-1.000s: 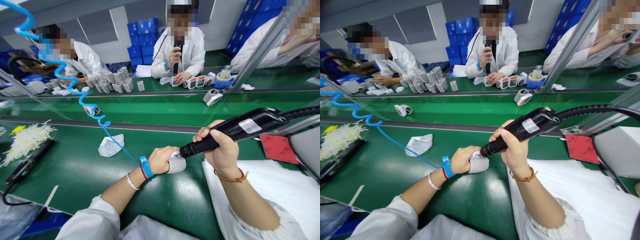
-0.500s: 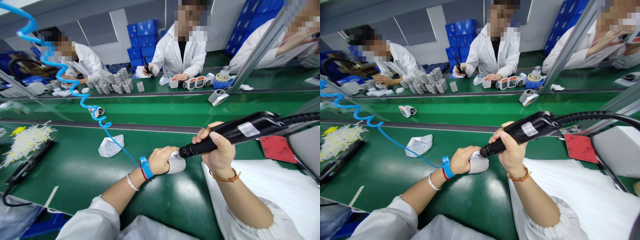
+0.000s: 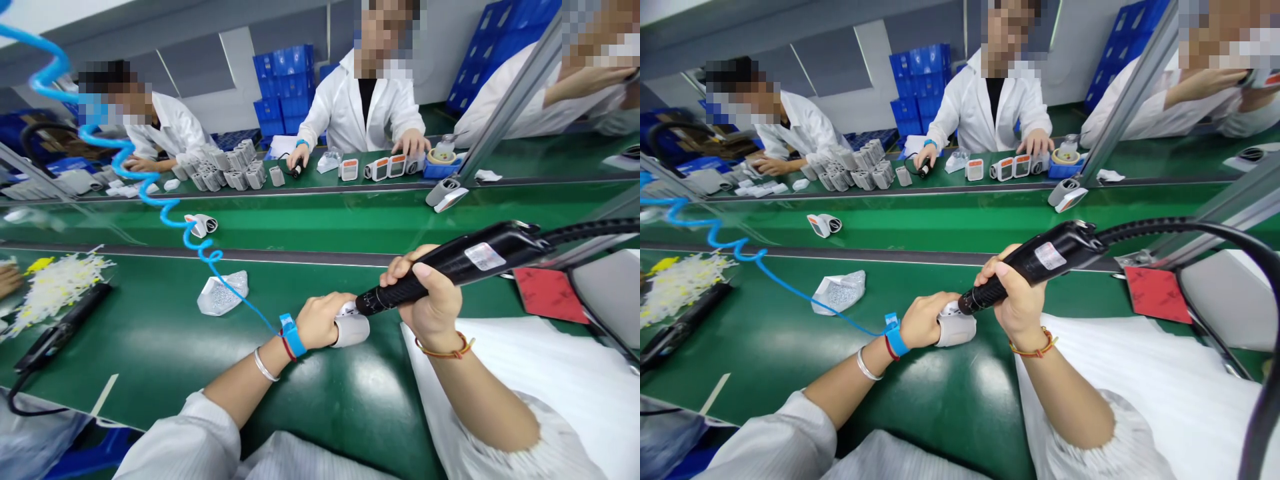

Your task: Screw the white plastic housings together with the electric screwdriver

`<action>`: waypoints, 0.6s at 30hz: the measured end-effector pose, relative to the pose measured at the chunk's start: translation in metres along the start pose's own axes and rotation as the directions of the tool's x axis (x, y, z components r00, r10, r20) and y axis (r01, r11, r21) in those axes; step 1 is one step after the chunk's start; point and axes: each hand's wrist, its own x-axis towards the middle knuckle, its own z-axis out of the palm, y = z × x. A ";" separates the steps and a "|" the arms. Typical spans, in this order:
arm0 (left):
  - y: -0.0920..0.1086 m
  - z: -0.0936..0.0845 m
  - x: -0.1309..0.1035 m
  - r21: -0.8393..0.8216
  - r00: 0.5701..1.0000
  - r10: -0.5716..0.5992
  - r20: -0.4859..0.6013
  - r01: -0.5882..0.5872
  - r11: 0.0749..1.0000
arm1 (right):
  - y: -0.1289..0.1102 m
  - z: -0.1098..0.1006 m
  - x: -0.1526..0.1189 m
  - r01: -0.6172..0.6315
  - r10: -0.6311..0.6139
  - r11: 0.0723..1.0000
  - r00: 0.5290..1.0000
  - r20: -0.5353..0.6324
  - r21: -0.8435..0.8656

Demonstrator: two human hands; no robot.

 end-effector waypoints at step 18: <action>-0.002 -0.006 -0.002 -0.006 0.999 -0.041 0.018 0.041 0.999 | 0.000 -0.016 0.016 -0.154 0.195 0.974 0.941 -0.276 0.164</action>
